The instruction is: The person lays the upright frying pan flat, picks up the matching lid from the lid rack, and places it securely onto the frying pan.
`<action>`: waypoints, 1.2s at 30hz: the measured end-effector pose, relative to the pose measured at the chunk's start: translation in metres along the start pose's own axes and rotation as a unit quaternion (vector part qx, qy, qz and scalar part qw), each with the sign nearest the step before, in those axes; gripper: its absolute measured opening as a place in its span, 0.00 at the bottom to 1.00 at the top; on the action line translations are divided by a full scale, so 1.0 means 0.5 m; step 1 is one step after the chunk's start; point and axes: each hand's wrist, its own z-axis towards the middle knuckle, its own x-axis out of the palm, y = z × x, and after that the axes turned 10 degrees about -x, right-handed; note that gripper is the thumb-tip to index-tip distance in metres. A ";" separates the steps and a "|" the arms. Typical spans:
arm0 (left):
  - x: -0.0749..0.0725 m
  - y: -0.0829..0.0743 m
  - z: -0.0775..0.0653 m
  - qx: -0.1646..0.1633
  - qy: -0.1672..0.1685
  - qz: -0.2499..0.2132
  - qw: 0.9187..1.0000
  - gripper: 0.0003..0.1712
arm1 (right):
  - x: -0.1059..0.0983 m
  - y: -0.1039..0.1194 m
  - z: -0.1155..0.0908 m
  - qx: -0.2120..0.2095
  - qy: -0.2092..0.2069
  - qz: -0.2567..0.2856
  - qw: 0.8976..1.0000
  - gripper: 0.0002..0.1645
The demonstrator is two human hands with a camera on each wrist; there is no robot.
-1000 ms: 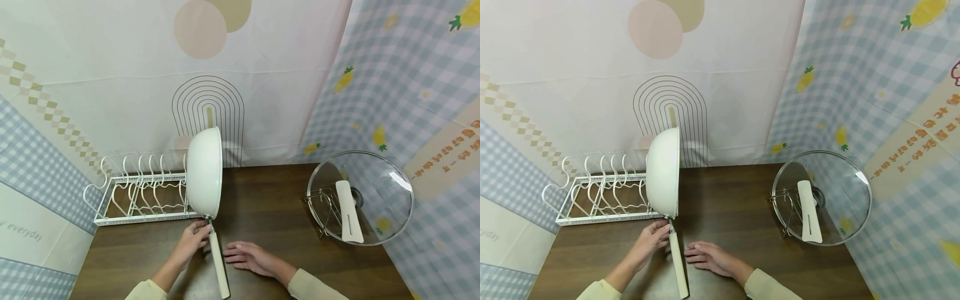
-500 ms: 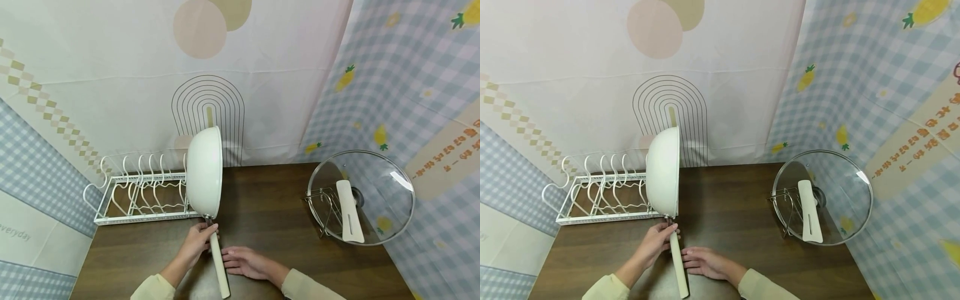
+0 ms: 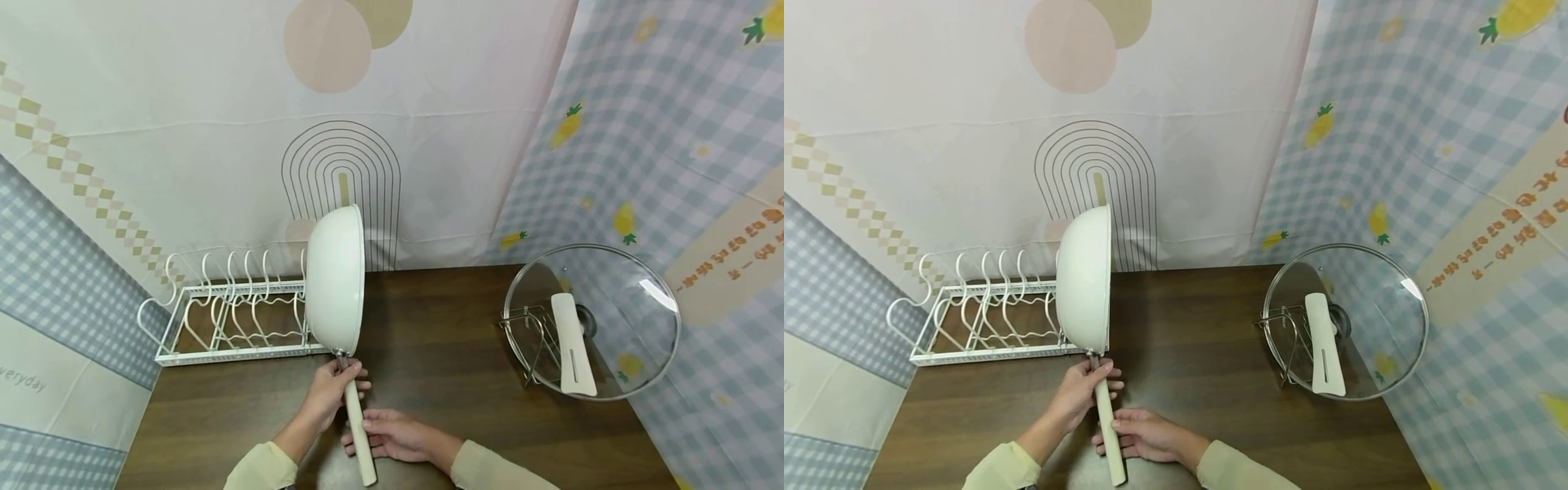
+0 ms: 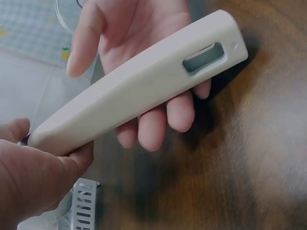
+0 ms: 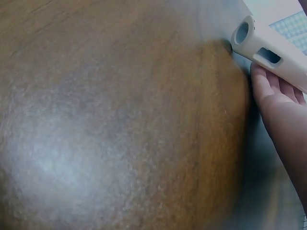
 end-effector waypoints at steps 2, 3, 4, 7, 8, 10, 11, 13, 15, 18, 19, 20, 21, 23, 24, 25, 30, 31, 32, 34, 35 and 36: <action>0.004 0.003 0.002 -0.003 0.007 -0.003 1.000 0.22 | 0.000 -0.001 0.002 0.001 -0.001 -0.001 1.000 0.29; 0.005 0.005 0.004 -0.002 0.009 -0.002 1.000 0.23 | 0.000 -0.002 0.004 0.001 -0.001 -0.001 1.000 0.28; 0.008 0.006 0.005 -0.004 0.008 -0.003 1.000 0.24 | 0.001 -0.003 0.006 0.002 0.000 -0.002 1.000 0.27; 0.014 0.007 0.006 0.003 -0.002 0.003 1.000 0.27 | 0.004 -0.006 0.012 0.005 0.007 -0.009 1.000 0.27; 0.016 0.006 0.006 0.005 -0.008 0.005 1.000 0.27 | 0.005 -0.007 0.014 0.005 0.009 -0.012 1.000 0.27; 0.019 0.005 0.007 0.009 -0.017 0.011 1.000 0.27 | 0.007 -0.009 0.018 0.006 0.013 -0.019 1.000 0.28; 0.020 0.004 0.008 0.011 -0.020 0.013 1.000 0.27 | 0.008 -0.010 0.020 0.005 0.014 -0.023 1.000 0.28; 0.022 0.004 0.008 0.015 -0.023 0.016 0.999 0.27 | 0.008 -0.012 0.024 0.004 0.012 -0.028 1.000 0.28; 0.023 0.004 0.009 0.017 -0.024 0.021 0.999 0.27 | 0.008 -0.014 0.026 0.002 0.009 -0.031 0.999 0.29; 0.023 0.006 0.010 0.019 -0.023 0.024 0.999 0.26 | 0.005 -0.016 0.029 0.004 0.007 -0.027 1.000 0.29; 0.023 0.007 0.010 0.018 -0.024 0.026 0.999 0.26 | 0.004 -0.017 0.029 0.004 0.008 -0.024 1.000 0.28; 0.023 0.007 0.010 0.017 -0.024 0.026 0.999 0.26 | 0.004 -0.018 0.031 0.003 0.009 -0.020 1.000 0.27; 0.022 0.007 0.010 0.017 -0.023 0.026 0.999 0.26 | 0.003 -0.019 0.032 0.001 0.011 -0.016 1.000 0.27; 0.022 0.007 0.011 0.015 -0.023 0.026 0.999 0.27 | 0.002 -0.023 0.035 -0.003 0.014 -0.006 1.000 0.25; 0.022 0.007 0.011 0.015 -0.021 0.028 0.999 0.27 | 0.002 -0.024 0.036 -0.005 0.015 -0.001 1.000 0.24; 0.021 0.007 0.011 0.015 -0.020 0.030 0.999 0.28 | 0.002 -0.026 0.038 -0.008 0.016 0.002 1.000 0.24; 0.020 0.010 0.011 0.017 -0.013 0.036 0.999 0.30 | 0.005 -0.035 0.044 -0.013 0.016 0.001 1.000 0.28; 0.020 0.011 0.010 0.018 -0.012 0.037 0.999 0.30 | 0.006 -0.037 0.045 -0.012 0.016 -0.001 1.000 0.28; 0.020 0.011 0.009 0.018 -0.012 0.037 0.999 0.30 | 0.006 -0.039 0.045 -0.011 0.016 0.000 1.000 0.29; 0.021 0.012 0.005 0.016 -0.011 0.036 0.999 0.31 | 0.008 -0.041 0.046 -0.007 0.016 0.002 1.000 0.30; 0.020 0.013 0.005 0.016 -0.012 0.037 0.999 0.31 | 0.008 -0.043 0.045 -0.005 0.016 0.004 1.000 0.31; 0.020 0.013 0.004 0.014 -0.012 0.037 0.999 0.30 | 0.009 -0.044 0.045 -0.003 0.017 0.007 1.000 0.31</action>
